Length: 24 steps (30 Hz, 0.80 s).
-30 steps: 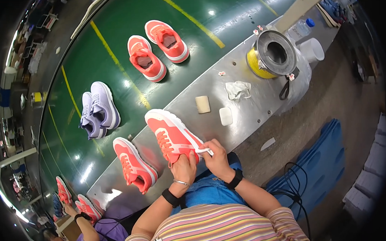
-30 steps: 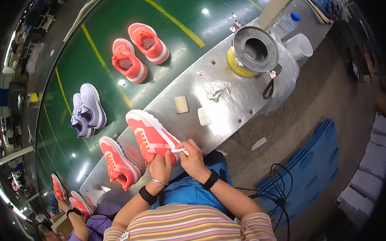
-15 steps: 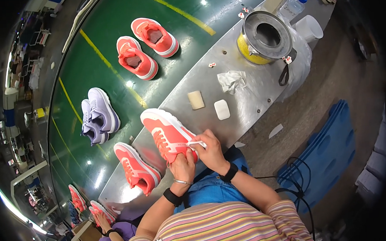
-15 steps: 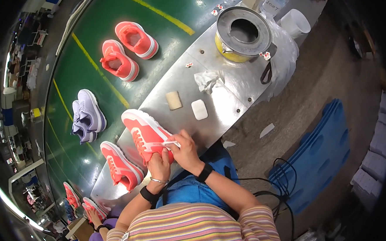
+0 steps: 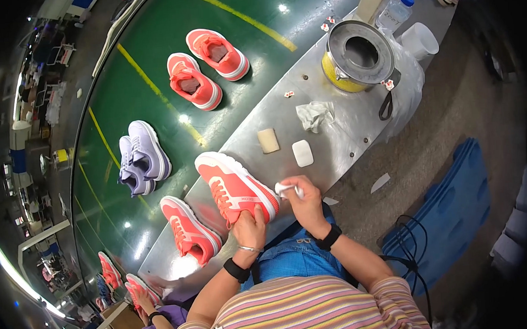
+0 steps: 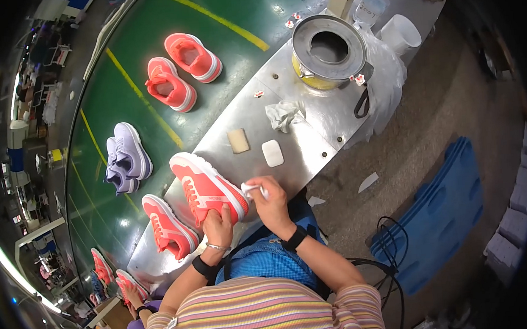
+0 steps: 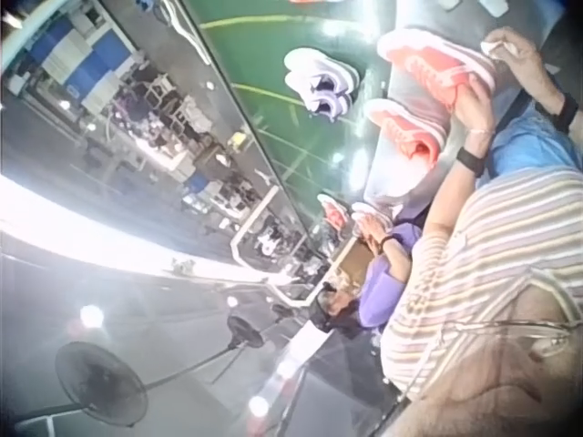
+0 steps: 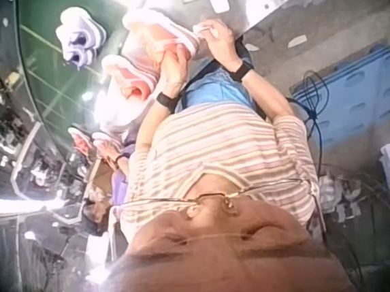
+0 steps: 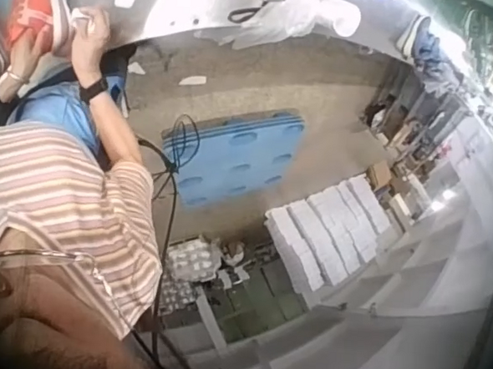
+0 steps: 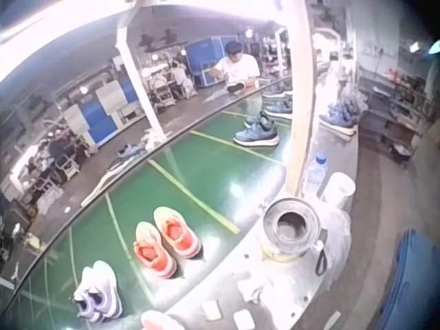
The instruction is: The person is cleaning and inspecting shoes on a conveyor belt in a manufacturing facility.
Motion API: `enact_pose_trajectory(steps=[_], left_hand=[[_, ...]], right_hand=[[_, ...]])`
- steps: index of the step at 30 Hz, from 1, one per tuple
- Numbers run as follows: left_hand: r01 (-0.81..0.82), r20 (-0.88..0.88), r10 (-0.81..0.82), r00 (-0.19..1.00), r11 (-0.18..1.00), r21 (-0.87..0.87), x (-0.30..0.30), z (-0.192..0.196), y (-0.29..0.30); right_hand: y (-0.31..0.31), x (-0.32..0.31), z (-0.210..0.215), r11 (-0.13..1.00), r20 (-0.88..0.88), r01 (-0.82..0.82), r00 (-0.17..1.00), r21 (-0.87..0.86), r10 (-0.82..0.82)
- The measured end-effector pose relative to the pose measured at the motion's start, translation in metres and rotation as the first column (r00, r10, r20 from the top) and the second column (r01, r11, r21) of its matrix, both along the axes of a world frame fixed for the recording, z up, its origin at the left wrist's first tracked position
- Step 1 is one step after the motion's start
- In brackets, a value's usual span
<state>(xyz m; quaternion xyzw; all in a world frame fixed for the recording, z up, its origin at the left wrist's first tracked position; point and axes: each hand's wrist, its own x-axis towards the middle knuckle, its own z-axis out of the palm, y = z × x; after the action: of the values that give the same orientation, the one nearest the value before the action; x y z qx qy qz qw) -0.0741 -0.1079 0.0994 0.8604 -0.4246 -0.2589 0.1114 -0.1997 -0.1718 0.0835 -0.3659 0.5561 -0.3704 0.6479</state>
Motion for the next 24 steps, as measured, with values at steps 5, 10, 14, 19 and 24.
enact_pose_trajectory(steps=[5, 10, 14, 19, 24], left_hand=[[-0.016, 0.012, 0.017, 1.0, 1.0, -0.025, -0.006, -0.002, 0.001], [-0.033, 0.019, 0.034, 0.999, 0.997, -0.065, -0.006, 0.0, 0.003], [-0.025, -0.046, 0.024, 0.999, 0.999, -0.02, 0.002, -0.002, 0.011], [-0.217, -0.339, 0.13, 0.932, 0.948, -0.233, 0.015, -0.003, 0.025], [-0.57, -0.659, 0.339, 0.671, 0.804, -0.167, 0.018, 0.04, 0.01]], right_hand=[[0.011, 0.005, 0.001, 0.881, -0.222, -0.29, 0.95, -0.374, 0.218], [0.053, -0.021, -0.007, 0.778, -0.315, -0.453, 0.886, -0.435, 0.34], [0.034, -0.044, -0.001, 0.918, -0.177, -0.361, 0.926, -0.163, 0.333], [0.004, -0.046, 0.012, 0.962, -0.056, -0.272, 0.96, 0.017, 0.273], [-0.003, -0.028, 0.037, 0.923, -0.076, -0.341, 0.94, -0.179, 0.333]])
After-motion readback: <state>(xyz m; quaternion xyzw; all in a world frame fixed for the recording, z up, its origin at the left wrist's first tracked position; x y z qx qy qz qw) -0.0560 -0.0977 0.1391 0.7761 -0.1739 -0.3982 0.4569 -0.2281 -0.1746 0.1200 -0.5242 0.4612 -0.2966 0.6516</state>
